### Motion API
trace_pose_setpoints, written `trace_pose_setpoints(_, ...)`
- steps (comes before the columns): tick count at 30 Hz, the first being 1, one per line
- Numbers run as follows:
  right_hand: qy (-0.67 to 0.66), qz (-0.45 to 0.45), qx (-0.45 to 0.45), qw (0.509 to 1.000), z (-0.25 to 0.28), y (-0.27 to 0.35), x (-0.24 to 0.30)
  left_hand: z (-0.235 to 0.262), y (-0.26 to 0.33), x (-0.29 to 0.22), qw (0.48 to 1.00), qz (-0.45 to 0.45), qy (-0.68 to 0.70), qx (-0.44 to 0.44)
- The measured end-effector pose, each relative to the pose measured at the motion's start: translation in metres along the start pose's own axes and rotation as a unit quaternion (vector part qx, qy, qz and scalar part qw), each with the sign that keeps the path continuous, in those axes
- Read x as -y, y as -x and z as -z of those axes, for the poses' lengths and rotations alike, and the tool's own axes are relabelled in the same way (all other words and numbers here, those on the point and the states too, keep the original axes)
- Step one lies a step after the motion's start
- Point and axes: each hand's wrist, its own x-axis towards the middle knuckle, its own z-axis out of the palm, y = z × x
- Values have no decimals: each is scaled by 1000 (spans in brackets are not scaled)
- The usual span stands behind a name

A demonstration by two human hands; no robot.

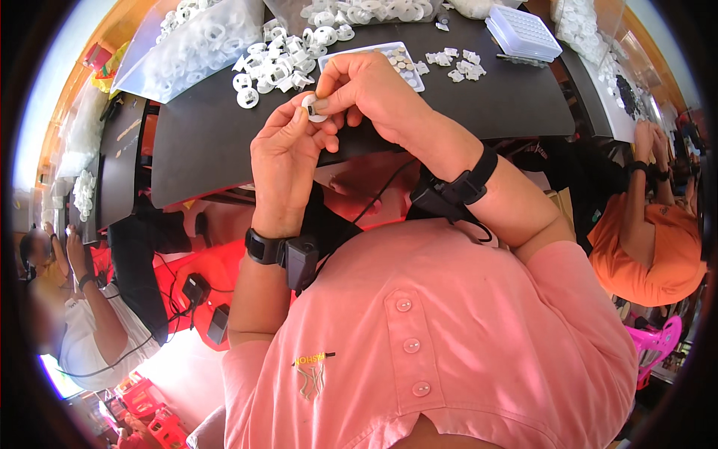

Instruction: Assembling small white plastic components by hand and placing them into a tray.

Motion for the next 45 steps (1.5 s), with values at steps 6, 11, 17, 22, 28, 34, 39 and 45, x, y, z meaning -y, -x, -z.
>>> trace_pose_setpoints(6,-19,11,-21,1000,-3,15,2,3,2,0,999,6,30,39)
trace_pose_setpoints(11,10,81,-56,995,0,24,-2,-6,5,4,998,-2,-38,43)
trace_pose_setpoints(17,29,138,-96,985,14,48,2,-34,5,9,999,10,-22,40)
trace_pose_setpoints(22,26,146,-97,984,25,58,-8,-36,-2,23,998,5,-51,42)
trace_pose_setpoints(28,84,240,-103,962,30,58,-25,-45,-2,26,996,-2,-80,39)
trace_pose_setpoints(34,211,344,-160,901,24,54,-34,-46,-1,32,993,-30,-109,17)
trace_pose_setpoints(39,219,342,-164,899,21,54,-35,-43,0,34,993,-36,-108,12)
trace_pose_setpoints(45,218,342,-157,900,19,53,-36,-45,1,31,995,-38,-95,13)
